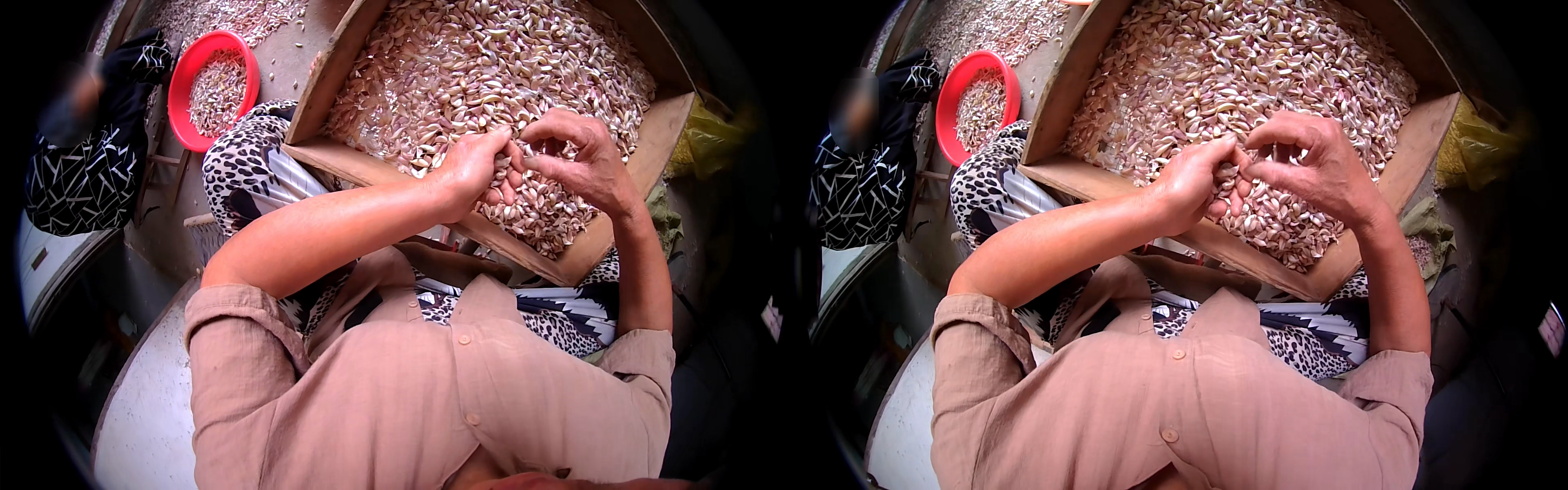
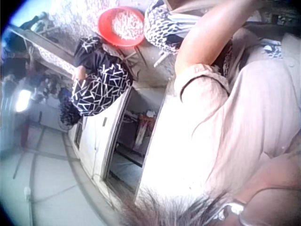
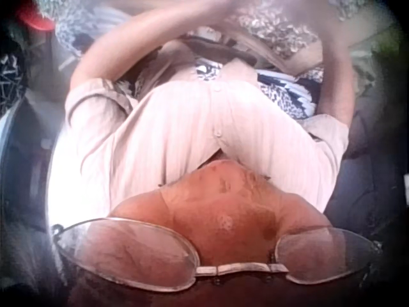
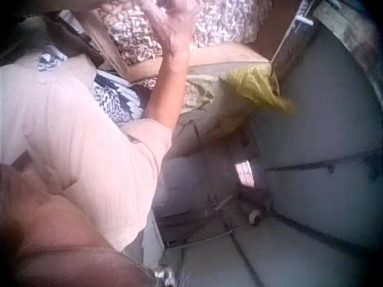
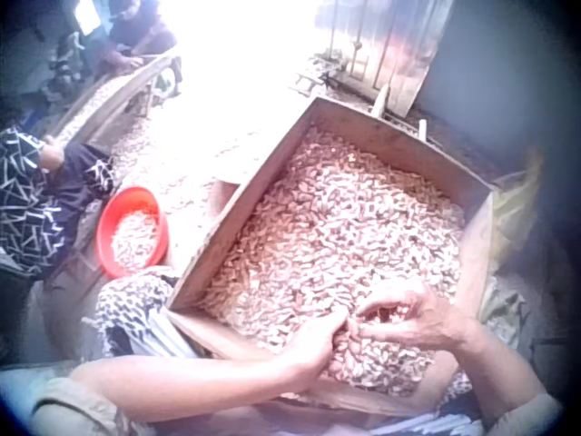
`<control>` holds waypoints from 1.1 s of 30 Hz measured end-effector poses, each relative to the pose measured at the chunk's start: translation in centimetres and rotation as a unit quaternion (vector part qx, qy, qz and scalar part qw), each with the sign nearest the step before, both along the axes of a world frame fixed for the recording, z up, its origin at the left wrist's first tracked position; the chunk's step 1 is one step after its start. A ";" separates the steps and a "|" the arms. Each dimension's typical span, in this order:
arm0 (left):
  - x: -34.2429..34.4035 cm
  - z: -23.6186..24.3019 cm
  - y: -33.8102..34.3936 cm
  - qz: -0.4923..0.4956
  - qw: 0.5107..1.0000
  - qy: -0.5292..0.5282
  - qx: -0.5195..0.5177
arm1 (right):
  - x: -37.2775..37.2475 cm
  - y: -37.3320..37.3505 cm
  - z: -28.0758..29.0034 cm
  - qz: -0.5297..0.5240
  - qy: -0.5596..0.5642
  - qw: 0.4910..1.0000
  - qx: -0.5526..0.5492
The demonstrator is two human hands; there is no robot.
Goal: The person sits on the floor and sorts through a large quantity of garlic cloves in a wooden tray. They pick up individual cloves, inspect them, and place them back into the tray or into a red bowl nearby.
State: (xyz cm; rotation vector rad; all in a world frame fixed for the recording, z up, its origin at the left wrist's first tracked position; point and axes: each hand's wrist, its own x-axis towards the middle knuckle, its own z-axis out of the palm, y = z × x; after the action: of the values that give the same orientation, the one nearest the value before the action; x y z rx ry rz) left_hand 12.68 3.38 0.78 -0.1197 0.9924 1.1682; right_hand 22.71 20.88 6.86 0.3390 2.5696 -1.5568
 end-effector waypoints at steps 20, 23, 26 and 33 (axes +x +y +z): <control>2.6 3.6 -2.6 -0.293 0.865 0.243 0.327 | 2.3 6.4 -4.6 -0.032 -0.032 0.961 0.272; 2.6 3.4 -2.9 -0.331 0.807 0.311 0.377 | 2.7 6.5 -4.9 -0.016 -0.031 0.963 0.266; 2.4 3.6 -2.8 -0.360 0.792 0.308 0.384 | 3.2 6.7 -5.3 -0.008 -0.040 0.969 0.242; 2.5 3.5 -3.0 -0.358 0.780 0.325 0.396 | 3.5 6.5 -4.8 -0.011 -0.032 0.975 0.220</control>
State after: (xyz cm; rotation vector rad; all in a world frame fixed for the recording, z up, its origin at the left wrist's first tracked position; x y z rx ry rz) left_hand 15.22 0.39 4.24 1.3189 0.9043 0.8031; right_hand 26.23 27.37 2.07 0.4501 2.8462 -0.9450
